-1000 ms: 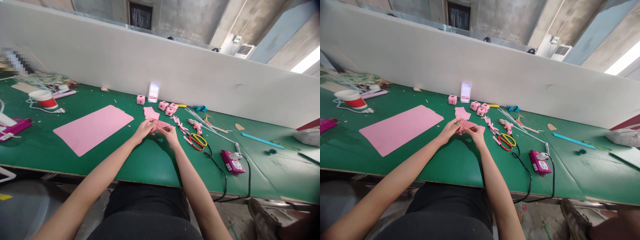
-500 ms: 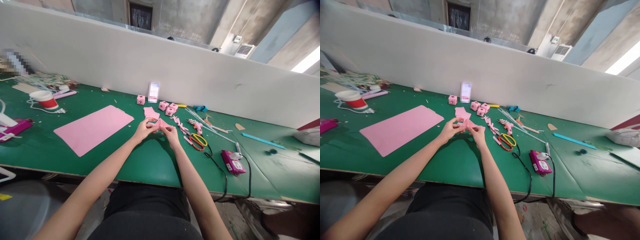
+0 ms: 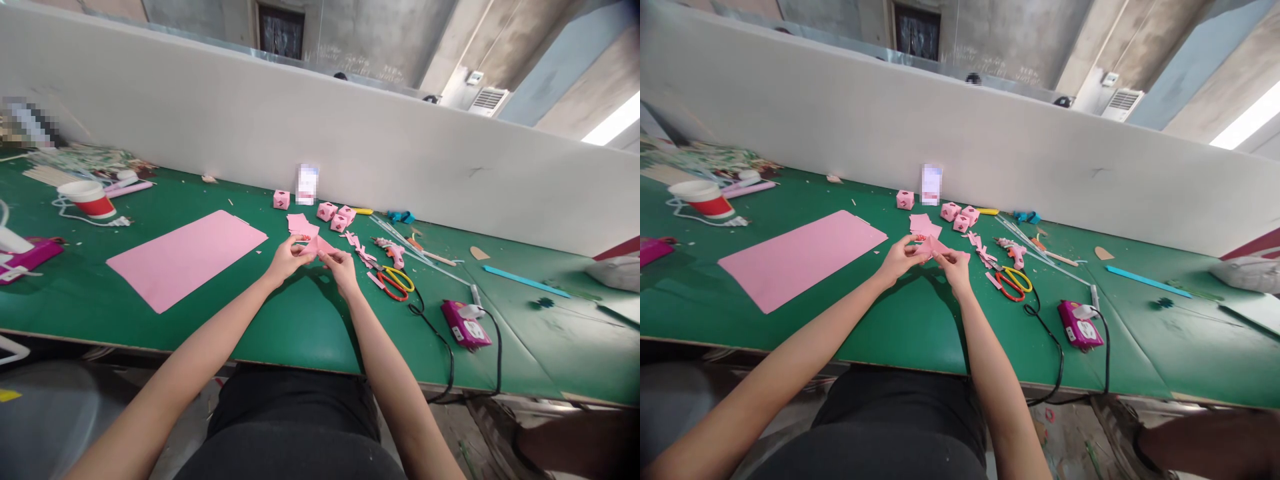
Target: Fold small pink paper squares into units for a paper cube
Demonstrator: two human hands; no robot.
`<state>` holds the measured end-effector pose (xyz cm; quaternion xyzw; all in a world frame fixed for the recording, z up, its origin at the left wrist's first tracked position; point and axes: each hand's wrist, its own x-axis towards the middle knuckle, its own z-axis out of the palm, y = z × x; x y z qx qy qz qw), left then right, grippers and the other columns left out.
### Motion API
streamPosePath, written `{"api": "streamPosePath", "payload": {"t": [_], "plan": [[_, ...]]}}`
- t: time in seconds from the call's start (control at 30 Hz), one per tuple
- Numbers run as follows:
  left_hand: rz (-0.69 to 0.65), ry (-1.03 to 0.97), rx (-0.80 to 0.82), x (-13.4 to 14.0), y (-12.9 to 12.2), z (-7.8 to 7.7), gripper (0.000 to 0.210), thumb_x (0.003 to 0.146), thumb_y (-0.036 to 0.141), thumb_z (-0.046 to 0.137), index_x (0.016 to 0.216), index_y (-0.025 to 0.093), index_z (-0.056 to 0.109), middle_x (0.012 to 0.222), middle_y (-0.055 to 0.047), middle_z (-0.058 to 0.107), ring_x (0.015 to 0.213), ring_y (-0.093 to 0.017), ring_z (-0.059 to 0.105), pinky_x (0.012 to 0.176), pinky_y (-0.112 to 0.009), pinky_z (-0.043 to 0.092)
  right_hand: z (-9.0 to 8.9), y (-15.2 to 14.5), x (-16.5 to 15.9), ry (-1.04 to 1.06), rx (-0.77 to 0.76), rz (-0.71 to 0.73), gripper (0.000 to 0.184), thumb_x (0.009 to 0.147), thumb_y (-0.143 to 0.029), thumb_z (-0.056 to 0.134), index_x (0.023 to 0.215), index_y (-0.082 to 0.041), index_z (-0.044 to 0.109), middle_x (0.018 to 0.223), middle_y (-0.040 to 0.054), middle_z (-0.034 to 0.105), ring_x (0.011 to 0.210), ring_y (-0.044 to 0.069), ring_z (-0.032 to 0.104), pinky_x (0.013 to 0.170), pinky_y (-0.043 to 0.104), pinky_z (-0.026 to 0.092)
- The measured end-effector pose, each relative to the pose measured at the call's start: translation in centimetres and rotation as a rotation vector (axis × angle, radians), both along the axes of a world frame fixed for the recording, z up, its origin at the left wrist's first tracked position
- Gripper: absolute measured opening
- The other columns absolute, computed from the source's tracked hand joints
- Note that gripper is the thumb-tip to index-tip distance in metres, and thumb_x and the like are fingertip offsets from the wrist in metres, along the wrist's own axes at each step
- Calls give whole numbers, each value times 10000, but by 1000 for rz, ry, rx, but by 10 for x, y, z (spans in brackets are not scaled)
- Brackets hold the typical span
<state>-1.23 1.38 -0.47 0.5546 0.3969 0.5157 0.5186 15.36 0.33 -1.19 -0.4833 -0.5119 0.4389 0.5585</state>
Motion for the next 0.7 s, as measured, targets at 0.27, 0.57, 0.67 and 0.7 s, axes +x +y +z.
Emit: {"api": "streamPosePath", "payload": {"t": [0.27, 0.57, 0.67, 0.7], "plan": [[20, 38, -2, 0, -1, 1, 620, 687, 302, 836, 1218, 152, 555, 801, -32, 732, 699, -187, 707, 737, -328, 572, -1, 1, 0, -52, 1, -22, 459, 600, -622, 812, 733, -190, 731, 717, 39, 711, 708, 197, 650, 599, 286, 503], [27, 66, -23, 1, 1, -3, 678, 666, 309, 849, 1252, 146, 551, 823, -39, 738, 720, -201, 714, 728, -340, 583, -6, 3, 3, -122, 69, -14, 425, 653, -599, 790, 720, -186, 718, 676, 26, 689, 637, 173, 610, 570, 276, 472], [40, 65, -24, 1, 2, -4, 676, 664, 290, 847, 1251, 144, 546, 795, -36, 741, 722, -212, 726, 746, -344, 580, -9, 4, 2, -136, 82, -44, 408, 662, -578, 780, 753, -182, 733, 714, 40, 719, 663, 186, 635, 582, 278, 480], [36, 54, -28, 2, 1, -3, 668, 663, 278, 845, 1244, 144, 545, 807, -43, 746, 727, -214, 728, 745, -344, 581, -9, 5, 3, -131, 85, -68, 403, 668, -568, 778, 772, -180, 738, 724, 42, 725, 669, 187, 640, 585, 277, 483]]}}
